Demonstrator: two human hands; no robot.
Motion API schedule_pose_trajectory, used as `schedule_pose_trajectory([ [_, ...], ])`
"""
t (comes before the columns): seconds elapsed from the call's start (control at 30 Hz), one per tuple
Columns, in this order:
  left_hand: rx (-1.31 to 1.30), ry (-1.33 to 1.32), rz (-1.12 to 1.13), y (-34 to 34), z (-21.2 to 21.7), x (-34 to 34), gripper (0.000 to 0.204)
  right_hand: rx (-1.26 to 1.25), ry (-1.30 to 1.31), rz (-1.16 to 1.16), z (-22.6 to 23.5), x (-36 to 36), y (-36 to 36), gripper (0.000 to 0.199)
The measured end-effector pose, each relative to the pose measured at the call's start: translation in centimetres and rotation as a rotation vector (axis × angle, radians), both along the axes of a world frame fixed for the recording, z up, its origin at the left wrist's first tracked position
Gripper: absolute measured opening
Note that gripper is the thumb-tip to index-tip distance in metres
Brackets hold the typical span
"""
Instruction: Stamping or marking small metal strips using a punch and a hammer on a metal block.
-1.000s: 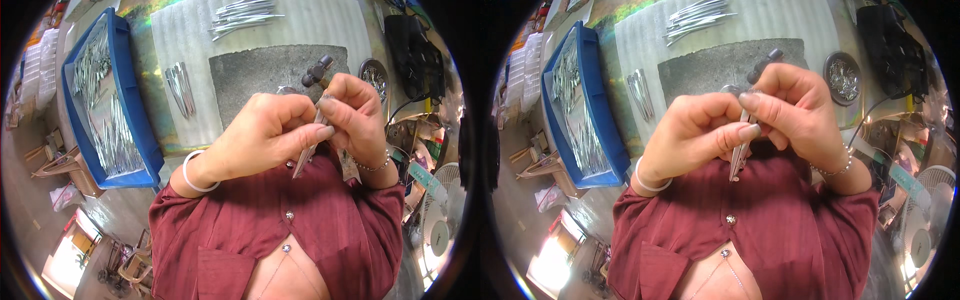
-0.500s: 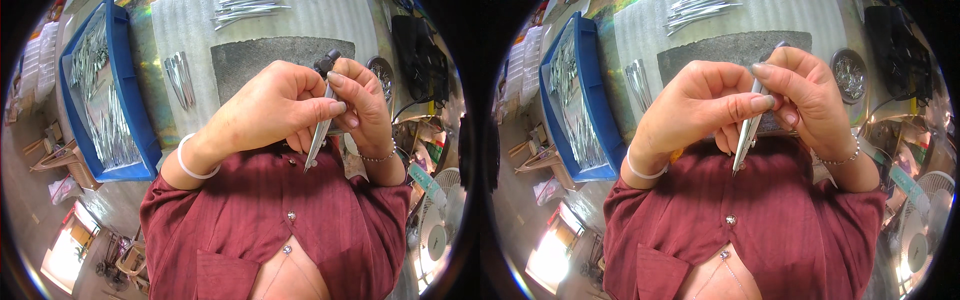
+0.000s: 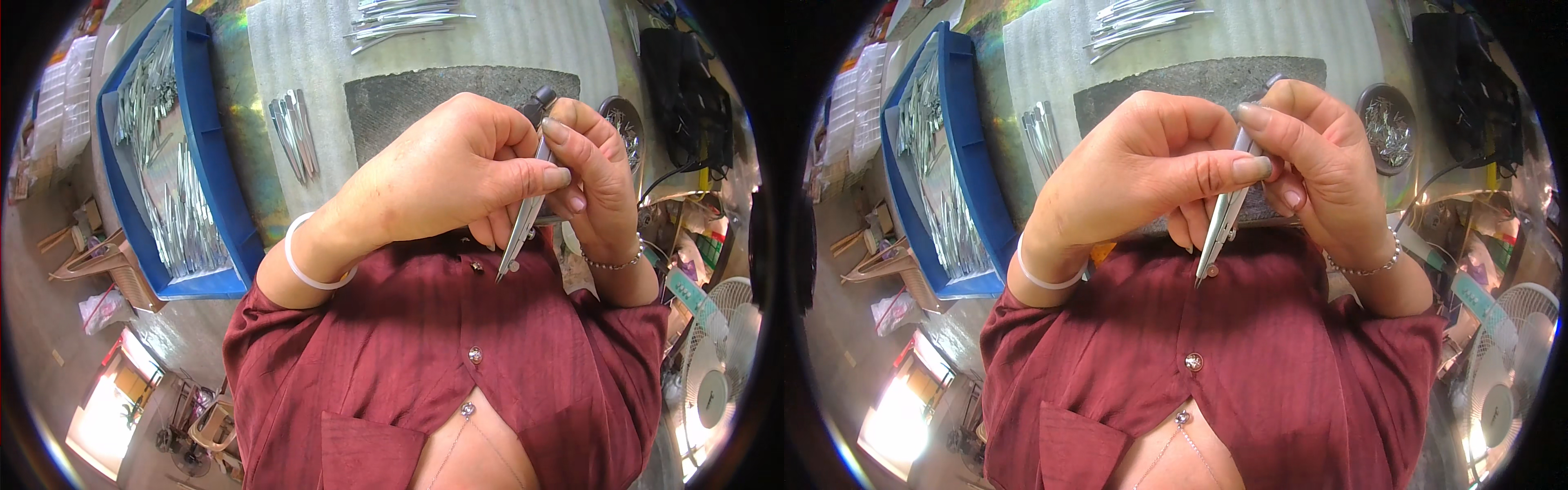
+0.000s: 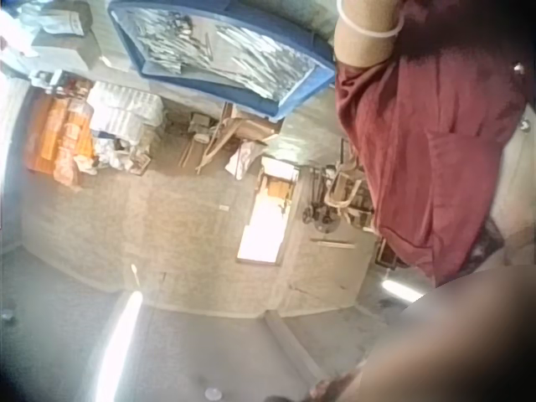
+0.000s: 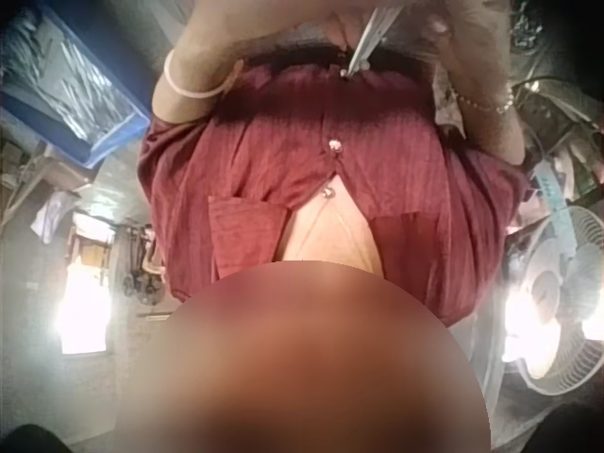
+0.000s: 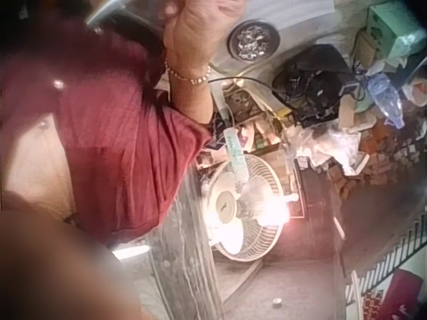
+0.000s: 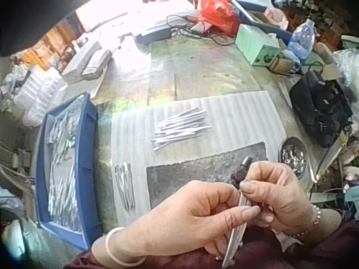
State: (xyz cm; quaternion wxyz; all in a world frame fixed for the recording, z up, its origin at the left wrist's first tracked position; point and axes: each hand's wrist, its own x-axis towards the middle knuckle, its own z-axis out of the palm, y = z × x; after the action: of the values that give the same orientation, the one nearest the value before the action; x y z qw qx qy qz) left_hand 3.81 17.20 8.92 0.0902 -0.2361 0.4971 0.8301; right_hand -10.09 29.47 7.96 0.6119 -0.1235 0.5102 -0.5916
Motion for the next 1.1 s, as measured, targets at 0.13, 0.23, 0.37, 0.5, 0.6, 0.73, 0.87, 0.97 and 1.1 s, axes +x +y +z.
schedule_pose_trajectory([
  [0.13, -0.011, 0.043, 0.063, 0.1, -0.1, -0.1, 0.023, 0.004, 0.033, 0.068, 0.2, -1.4, -0.6, 0.014],
  [0.23, -0.081, 0.108, 0.169, 0.3, -0.7, 0.5, 0.019, -0.085, 0.342, 0.056, 0.2, -5.3, -2.2, 0.014],
  [0.37, -0.255, 0.241, 0.672, 0.8, -1.6, 2.4, 0.011, -0.010, 1.014, 0.180, -0.8, -14.3, -5.0, 0.018],
  [0.5, -0.216, 0.232, 0.875, 1.5, -1.6, 4.2, 0.008, 0.231, 1.567, 0.303, -6.8, -20.1, -8.0, 0.017],
  [0.6, 0.050, 0.375, 0.945, 2.0, -1.4, 4.7, 0.013, -0.009, 1.925, 0.088, -8.2, -18.3, -7.8, 0.022],
  [0.73, 0.326, 0.397, 0.987, 2.4, -2.2, 4.8, 0.015, -0.129, 1.141, 0.314, -0.3, -8.5, -4.0, 0.033],
  [0.87, 0.521, 0.398, 0.834, 3.3, -2.7, 3.6, 0.010, -0.329, 0.411, 0.403, 1.2, -2.4, 0.1, 0.034],
  [0.97, 0.554, 0.390, 0.697, 4.3, -3.4, 3.6, 0.008, -0.401, 0.229, 0.333, 1.3, -0.9, 1.1, 0.025],
  [1.1, 0.302, 0.261, 0.392, 4.4, -2.7, 5.1, 0.011, -0.405, 0.222, 0.290, 0.9, -0.4, 1.6, 0.017],
])
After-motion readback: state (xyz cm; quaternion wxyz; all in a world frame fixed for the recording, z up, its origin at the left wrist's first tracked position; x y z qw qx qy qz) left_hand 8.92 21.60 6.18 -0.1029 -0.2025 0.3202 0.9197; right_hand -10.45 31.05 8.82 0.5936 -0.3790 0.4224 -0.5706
